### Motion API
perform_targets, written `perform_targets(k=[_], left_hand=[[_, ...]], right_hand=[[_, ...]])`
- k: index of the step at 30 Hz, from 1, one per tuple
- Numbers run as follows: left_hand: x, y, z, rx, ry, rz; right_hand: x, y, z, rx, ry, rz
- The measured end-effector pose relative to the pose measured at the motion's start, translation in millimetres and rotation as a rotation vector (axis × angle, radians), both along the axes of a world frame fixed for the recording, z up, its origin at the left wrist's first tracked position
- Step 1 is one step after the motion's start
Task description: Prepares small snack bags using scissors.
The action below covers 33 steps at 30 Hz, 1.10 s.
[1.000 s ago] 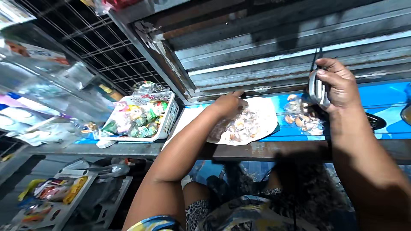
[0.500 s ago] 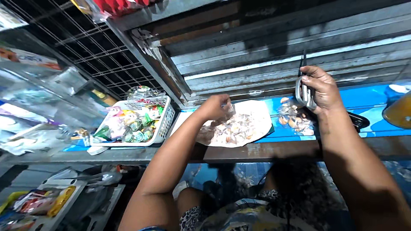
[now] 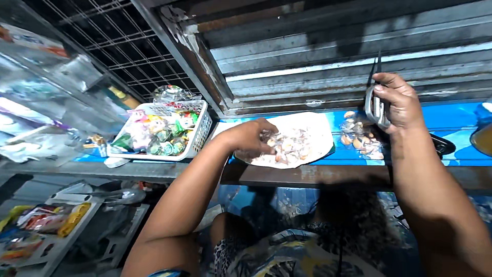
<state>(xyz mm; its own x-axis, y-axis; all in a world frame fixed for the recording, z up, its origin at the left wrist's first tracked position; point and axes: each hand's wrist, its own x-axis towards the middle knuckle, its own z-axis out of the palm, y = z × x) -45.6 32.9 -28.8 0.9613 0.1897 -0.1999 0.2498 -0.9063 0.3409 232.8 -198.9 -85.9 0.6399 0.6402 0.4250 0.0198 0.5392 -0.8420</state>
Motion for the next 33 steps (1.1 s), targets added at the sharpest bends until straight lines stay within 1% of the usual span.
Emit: perform_targets(k=[2,3,5,7,11,13,17,22,24,27,30,31,32,33], left_hand=[[2,-12,-11,0.062,0.125,0.026],[5,-16,-17,0.095,0.154,0.035],[12,-17,-26,0.135,0.15,0.038],[18,-14,-26,0.144,0.134,0.028],[20,-8,-10,0.092,0.025,0.025],[18,-4,-1,0.053,-0.077,0.038],[12,-2,18,-0.07,-0.249,0.117],[9,-9,41,-0.185,-0.233,0.288],[8,-8,42,-0.18,-0.269,0.296],[6,-7,45,-0.094,-0.354,0.263],[7,-12,52,-0.084,-0.421,0.274],[10,-15,53,-0.116,-0.461,0.3],[14,-17,54,-0.193,-0.495,0.319],[18,-21,54,-0.316,-0.512,0.334]], right_hand=[[-1,1,0,-0.022,-0.011,0.0],[-2,1,0,-0.04,-0.021,-0.004],[-3,1,1,-0.064,-0.038,-0.018],[-3,1,0,-0.051,-0.028,-0.026],[-3,1,1,-0.056,-0.024,-0.023],[-3,0,0,-0.062,-0.021,-0.016],[-2,1,0,-0.045,-0.009,-0.014],[0,1,-2,-0.023,-0.017,-0.007],[0,1,-2,-0.02,-0.024,0.0],[0,1,-1,-0.021,-0.021,0.003],[0,1,-2,-0.024,-0.018,-0.002],[0,1,-1,-0.021,-0.019,-0.005],[0,0,-1,-0.015,-0.019,-0.01],[1,0,-1,-0.008,-0.015,-0.016]])
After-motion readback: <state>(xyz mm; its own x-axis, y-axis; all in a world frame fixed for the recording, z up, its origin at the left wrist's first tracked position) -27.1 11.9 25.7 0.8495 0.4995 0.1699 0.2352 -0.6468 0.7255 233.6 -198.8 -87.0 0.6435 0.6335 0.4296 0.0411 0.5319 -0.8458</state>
